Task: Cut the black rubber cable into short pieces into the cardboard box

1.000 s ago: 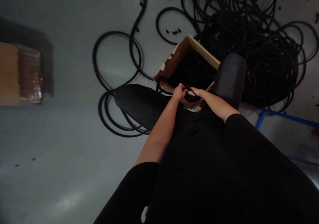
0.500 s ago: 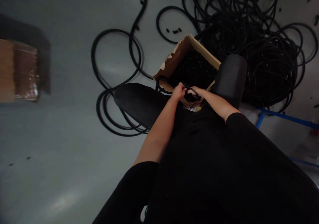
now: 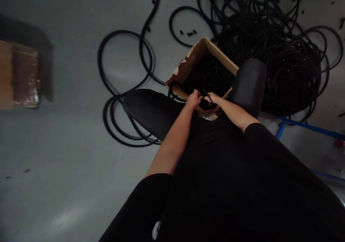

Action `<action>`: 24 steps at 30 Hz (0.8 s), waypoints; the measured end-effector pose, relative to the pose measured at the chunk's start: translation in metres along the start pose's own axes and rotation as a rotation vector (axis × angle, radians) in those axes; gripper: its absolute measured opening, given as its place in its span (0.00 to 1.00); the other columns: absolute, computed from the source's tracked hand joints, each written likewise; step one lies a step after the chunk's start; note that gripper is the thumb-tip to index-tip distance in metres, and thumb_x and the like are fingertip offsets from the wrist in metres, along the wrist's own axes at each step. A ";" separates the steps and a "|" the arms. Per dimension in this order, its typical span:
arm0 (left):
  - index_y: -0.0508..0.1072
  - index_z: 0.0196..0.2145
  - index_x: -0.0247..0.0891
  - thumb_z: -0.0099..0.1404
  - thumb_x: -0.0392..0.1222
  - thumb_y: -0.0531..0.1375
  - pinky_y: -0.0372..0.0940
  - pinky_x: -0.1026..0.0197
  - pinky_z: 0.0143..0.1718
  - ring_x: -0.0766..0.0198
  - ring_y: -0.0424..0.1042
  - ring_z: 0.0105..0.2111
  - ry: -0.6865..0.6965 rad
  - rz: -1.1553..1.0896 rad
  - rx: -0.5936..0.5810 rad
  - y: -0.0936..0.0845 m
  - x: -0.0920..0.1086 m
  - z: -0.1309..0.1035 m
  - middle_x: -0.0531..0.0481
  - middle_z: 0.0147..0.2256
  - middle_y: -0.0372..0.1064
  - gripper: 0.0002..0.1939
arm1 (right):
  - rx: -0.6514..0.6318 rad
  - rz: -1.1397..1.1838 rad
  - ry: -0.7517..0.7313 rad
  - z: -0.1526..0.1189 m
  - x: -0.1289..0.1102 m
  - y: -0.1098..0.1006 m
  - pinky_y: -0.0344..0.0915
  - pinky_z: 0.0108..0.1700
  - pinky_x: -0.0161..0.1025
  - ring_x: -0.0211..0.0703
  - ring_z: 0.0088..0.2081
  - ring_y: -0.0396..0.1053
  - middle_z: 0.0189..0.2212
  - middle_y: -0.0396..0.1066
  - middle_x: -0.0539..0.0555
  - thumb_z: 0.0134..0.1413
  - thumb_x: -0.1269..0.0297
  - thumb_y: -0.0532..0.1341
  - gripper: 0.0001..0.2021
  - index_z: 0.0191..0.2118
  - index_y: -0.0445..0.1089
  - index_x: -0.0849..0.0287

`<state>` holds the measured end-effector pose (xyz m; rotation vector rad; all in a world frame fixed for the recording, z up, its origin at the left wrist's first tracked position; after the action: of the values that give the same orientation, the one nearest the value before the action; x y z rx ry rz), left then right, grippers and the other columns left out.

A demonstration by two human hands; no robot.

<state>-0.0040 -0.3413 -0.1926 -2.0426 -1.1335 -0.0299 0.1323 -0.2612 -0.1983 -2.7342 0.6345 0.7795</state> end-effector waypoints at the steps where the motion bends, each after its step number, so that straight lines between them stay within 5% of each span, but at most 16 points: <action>1: 0.79 0.71 0.37 0.88 0.40 0.66 0.77 0.46 0.72 0.38 0.87 0.70 -0.001 -0.010 0.001 0.000 -0.001 0.000 0.26 0.68 0.88 0.19 | 0.013 -0.006 0.007 0.002 0.001 -0.001 0.58 0.26 0.30 0.40 0.23 0.64 0.18 0.64 0.46 0.74 0.77 0.71 0.16 0.35 0.69 0.55; 6: 0.79 0.62 0.40 0.82 0.38 0.72 0.79 0.51 0.67 0.44 0.88 0.64 0.022 -0.027 -0.019 0.004 -0.007 0.005 0.34 0.63 0.89 0.16 | 0.036 -0.012 -0.018 0.006 -0.001 -0.005 0.61 0.29 0.29 0.40 0.28 0.68 0.24 0.69 0.48 0.79 0.78 0.67 0.14 0.38 0.72 0.56; 13: 0.80 0.56 0.42 0.79 0.43 0.76 0.79 0.52 0.63 0.46 0.88 0.60 0.087 -0.075 -0.008 0.010 -0.002 0.007 0.39 0.57 0.90 0.13 | 0.119 0.103 -0.090 0.008 -0.003 -0.011 0.66 0.35 0.28 0.41 0.36 0.72 0.32 0.72 0.46 0.66 0.76 0.72 0.11 0.44 0.73 0.55; 17: 0.81 0.61 0.42 0.83 0.47 0.74 0.77 0.48 0.68 0.43 0.88 0.64 0.109 -0.062 0.017 0.005 0.003 0.003 0.35 0.62 0.90 0.15 | 0.173 0.170 -0.128 0.014 -0.004 -0.015 0.68 0.39 0.28 0.40 0.39 0.73 0.36 0.72 0.45 0.63 0.77 0.71 0.12 0.46 0.72 0.54; 24: 0.83 0.69 0.37 0.89 0.42 0.59 0.63 0.34 0.83 0.30 0.77 0.80 0.067 0.145 0.126 -0.013 0.013 -0.013 0.22 0.74 0.84 0.20 | 0.332 0.476 -0.089 0.023 -0.019 -0.046 0.70 0.36 0.30 0.42 0.32 0.72 0.31 0.65 0.42 0.75 0.73 0.68 0.13 0.51 0.66 0.49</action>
<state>-0.0015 -0.3365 -0.1714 -1.9911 -0.9205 0.0439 0.1287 -0.2066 -0.2026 -2.2572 1.2922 0.7977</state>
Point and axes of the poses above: each hand's wrist, its own z-axis towards the middle knuckle, its own y-axis out of the palm, x = y × z, the point moved 4 cm from there along z, towards the middle knuckle
